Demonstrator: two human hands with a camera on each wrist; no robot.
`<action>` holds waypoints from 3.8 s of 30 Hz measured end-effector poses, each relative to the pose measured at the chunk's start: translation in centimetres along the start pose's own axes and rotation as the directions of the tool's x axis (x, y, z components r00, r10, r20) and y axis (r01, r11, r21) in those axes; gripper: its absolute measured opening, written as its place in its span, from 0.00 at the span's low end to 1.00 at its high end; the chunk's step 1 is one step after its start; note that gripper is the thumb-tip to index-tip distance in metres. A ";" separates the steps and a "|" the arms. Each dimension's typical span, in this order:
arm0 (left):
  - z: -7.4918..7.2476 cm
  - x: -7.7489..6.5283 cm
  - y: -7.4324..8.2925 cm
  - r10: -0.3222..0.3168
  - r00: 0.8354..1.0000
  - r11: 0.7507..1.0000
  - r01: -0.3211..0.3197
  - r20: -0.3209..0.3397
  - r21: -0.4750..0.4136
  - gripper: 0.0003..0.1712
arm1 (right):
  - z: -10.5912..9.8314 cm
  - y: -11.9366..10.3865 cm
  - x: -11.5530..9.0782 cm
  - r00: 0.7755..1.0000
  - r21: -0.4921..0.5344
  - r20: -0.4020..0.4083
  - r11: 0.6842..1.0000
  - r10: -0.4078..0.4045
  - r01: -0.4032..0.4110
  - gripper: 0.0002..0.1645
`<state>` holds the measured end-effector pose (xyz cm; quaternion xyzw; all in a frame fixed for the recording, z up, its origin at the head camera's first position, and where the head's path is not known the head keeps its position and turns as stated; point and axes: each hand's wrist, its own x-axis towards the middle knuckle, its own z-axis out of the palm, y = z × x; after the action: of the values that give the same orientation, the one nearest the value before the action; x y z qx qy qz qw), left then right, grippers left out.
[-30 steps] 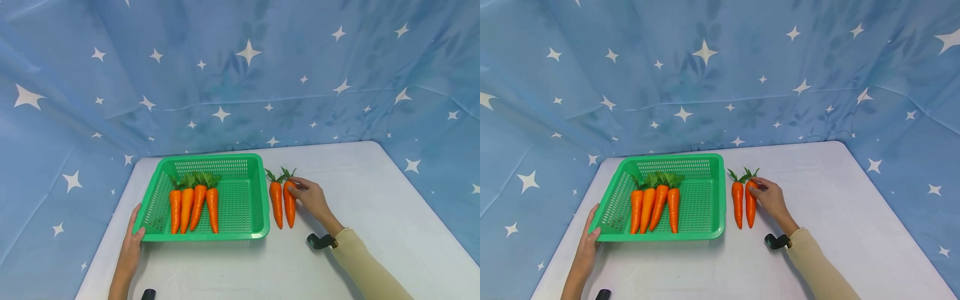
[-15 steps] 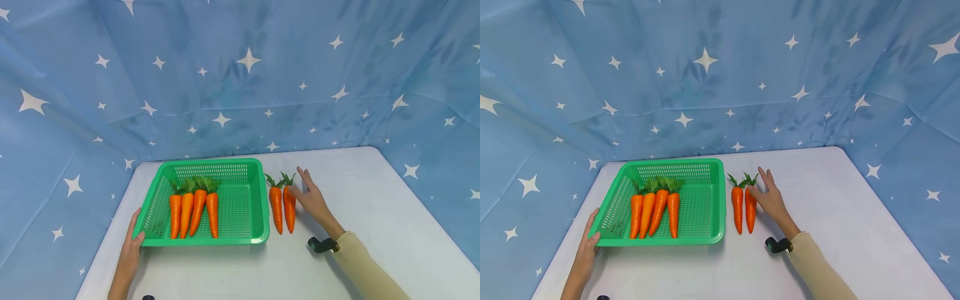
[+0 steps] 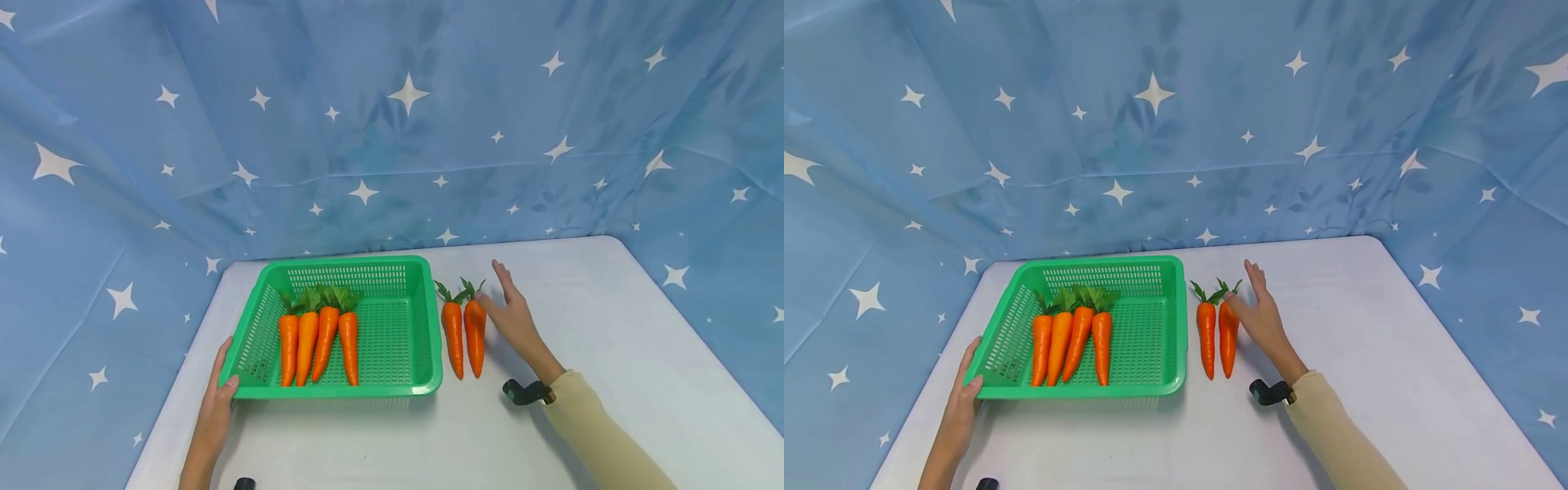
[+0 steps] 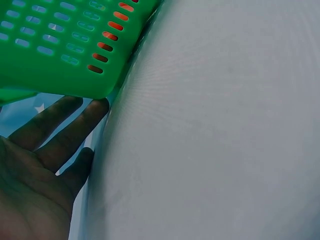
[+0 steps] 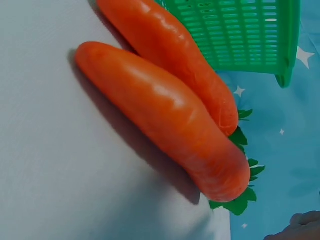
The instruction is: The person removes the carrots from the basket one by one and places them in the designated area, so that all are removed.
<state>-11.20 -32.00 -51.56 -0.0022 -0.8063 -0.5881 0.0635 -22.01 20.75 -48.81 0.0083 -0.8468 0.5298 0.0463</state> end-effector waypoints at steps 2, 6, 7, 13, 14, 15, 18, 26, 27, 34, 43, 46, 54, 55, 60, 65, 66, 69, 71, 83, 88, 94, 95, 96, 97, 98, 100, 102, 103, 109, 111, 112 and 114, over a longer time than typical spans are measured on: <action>0.1 0.0 -0.1 0.004 1.000 1.000 -0.004 0.001 -0.007 0.37 | 0.0 -0.2 0.0 1.000 0.009 -0.006 1.000 -0.006 0.006 0.48; 0.1 0.0 -0.2 0.015 1.000 1.000 -0.015 0.003 -0.018 0.37 | 0.1 -0.5 0.1 0.999 0.026 -0.013 0.999 -0.035 0.036 0.47; 0.1 0.0 -0.2 0.018 1.000 1.000 -0.018 0.002 -0.016 0.37 | 0.2 -0.5 0.2 0.999 0.032 -0.012 0.999 -0.043 0.044 0.47; 0.1 0.0 -0.2 0.028 1.000 1.000 -0.028 -0.005 -0.009 0.37 | 0.6 -0.9 0.3 0.996 0.099 -0.028 0.991 -0.089 0.091 0.45; 0.1 0.0 -0.2 0.028 1.000 1.000 -0.028 -0.005 -0.011 0.37 | 0.7 -1.0 0.4 0.995 0.111 -0.031 0.989 -0.093 0.096 0.45; 0.1 0.0 -0.2 0.027 1.000 1.000 -0.027 -0.005 -0.012 0.37 | 0.7 -1.0 0.4 0.995 0.120 -0.035 0.988 -0.098 0.102 0.44; 0.1 0.0 -0.2 0.018 1.000 1.000 -0.018 -0.002 -0.016 0.37 | 0.9 -1.3 0.5 0.992 0.143 -0.043 0.982 -0.116 0.121 0.44; 0.1 0.0 0.1 0.016 1.000 1.000 -0.016 -0.001 -0.009 0.38 | 1.3 -2.4 0.5 0.988 0.164 -0.055 0.975 -0.141 0.148 0.40; 0.1 0.0 0.1 0.015 1.000 1.000 -0.015 -0.002 -0.009 0.38 | 1.3 -2.6 0.5 0.988 0.171 -0.057 0.973 -0.145 0.153 0.39; 0.2 0.0 0.0 0.027 1.000 1.000 -0.027 -0.006 -0.014 0.38 | 1.6 -3.6 0.5 0.983 0.185 -0.071 0.966 -0.167 0.178 0.35; 0.2 0.0 -0.1 0.024 1.000 1.000 -0.024 -0.006 -0.018 0.38 | 2.0 -5.0 0.9 0.980 0.225 -0.072 0.955 -0.183 0.195 0.31; 0.2 0.0 0.0 0.030 1.000 0.999 -0.030 -0.010 -0.012 0.38 | 2.1 -5.6 1.1 0.980 0.245 -0.068 0.949 -0.185 0.196 0.31; 0.1 0.0 0.1 0.033 0.999 0.999 -0.033 -0.006 -0.009 0.38 | 2.5 -6.5 1.3 0.981 0.325 -0.049 0.926 -0.186 0.192 0.30; 0.1 0.0 0.1 0.034 0.999 0.999 -0.034 -0.007 -0.007 0.38 | 2.5 -6.6 1.3 0.981 0.332 -0.047 0.923 -0.190 0.195 0.29; 0.1 0.0 0.2 0.039 0.999 0.999 -0.039 -0.003 -0.002 0.37 | 2.8 -7.4 1.5 0.979 0.361 -0.033 0.911 -0.203 0.201 0.29; 0.1 0.0 0.0 0.037 0.999 0.999 -0.037 -0.012 0.011 0.37 | 3.2 -8.1 1.5 0.977 0.385 -0.016 0.900 -0.215 0.204 0.29; 0.1 0.0 0.0 0.040 0.999 0.999 -0.039 -0.014 0.010 0.37 | 3.3 -8.3 1.5 0.977 0.387 -0.014 0.900 -0.214 0.202 0.29; 0.2 0.1 -0.2 0.045 0.999 0.999 -0.045 -0.012 -0.001 0.37 | 3.5 -8.6 1.6 0.976 0.398 -0.009 0.895 -0.215 0.201 0.29; 0.2 0.1 -0.3 0.045 0.999 0.999 -0.045 -0.009 -0.007 0.37 | 3.8 -8.9 1.7 0.975 0.414 -0.002 0.888 -0.220 0.201 0.29; 0.2 0.2 -0.3 0.045 0.999 0.999 -0.045 -0.012 0.010 0.38 | 5.3 -11.1 2.6 0.960 0.454 0.086 0.868 -0.266 0.200 0.32; 0.2 0.2 -0.3 0.029 0.999 1.000 -0.028 -0.014 0.014 0.38 | 5.9 -12.0 2.8 0.953 0.444 0.137 0.877 -0.271 0.185 0.35; 0.0 0.2 -0.3 0.050 0.998 0.999 -0.050 -0.028 0.001 0.38 | 6.9 -12.9 3.0 0.934 0.447 0.198 0.875 -0.297 0.184 0.39; 0.0 0.2 -0.3 0.055 0.998 0.998 -0.055 -0.029 -0.005 0.38 | 7.0 -13.0 3.1 0.932 0.447 0.209 0.876 -0.296 0.178 0.39; 0.0 0.2 -0.3 0.056 0.998 0.998 -0.057 -0.028 -0.010 0.38 | 7.2 -13.2 3.1 0.930 0.444 0.219 0.879 -0.294 0.173 0.40; 0.0 0.1 -0.3 0.059 0.998 0.998 -0.059 -0.027 -0.015 0.38 | 7.4 -13.3 3.1 0.929 0.445 0.228 0.880 -0.291 0.166 0.40; -0.1 0.1 -0.3 0.062 0.998 0.998 -0.062 -0.025 -0.019 0.39 | 7.5 -13.5 3.2 0.928 0.444 0.238 0.882 -0.287 0.159 0.40; -0.1 0.1 -0.3 0.066 0.998 0.998 -0.066 -0.024 -0.023 0.39 | 7.9 -13.7 3.3 0.923 0.440 0.259 0.885 -0.286 0.151 0.41; -0.2 0.1 -0.3 0.072 0.997 0.997 -0.072 -0.026 -0.022 0.38 | 8.2 -14.0 3.5 0.918 0.432 0.271 0.889 -0.291 0.154 0.42; -0.2 0.1 -0.3 0.075 0.997 0.997 -0.076 -0.028 -0.023 0.38 | 8.4 -14.1 3.6 0.915 0.429 0.276 0.890 -0.293 0.156 0.42; -0.2 0.3 -0.2 0.076 0.997 0.997 -0.076 -0.029 -0.016 0.38 | 9.6 -14.7 4.0 0.909 0.432 0.295 0.890 -0.295 0.149 0.44; -0.2 0.2 -0.2 0.068 0.997 0.998 -0.069 -0.025 -0.015 0.38 | 10.1 -14.8 4.1 0.911 0.431 0.302 0.892 -0.282 0.133 0.44; -0.2 0.2 -0.2 0.065 0.998 0.998 -0.065 -0.024 -0.017 0.38 | 10.3 -14.8 4.1 0.911 0.430 0.304 0.893 -0.279 0.130 0.44; -0.2 0.2 -0.2 0.063 0.998 0.998 -0.064 -0.022 -0.023 0.38 | 10.7 -14.8 4.2 0.911 0.427 0.310 0.896 -0.272 0.122 0.45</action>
<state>-11.37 -32.29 -51.68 -0.0221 -0.7981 -0.5952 0.0909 -26.04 4.79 -39.83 0.2019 -0.7096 0.6725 -0.0585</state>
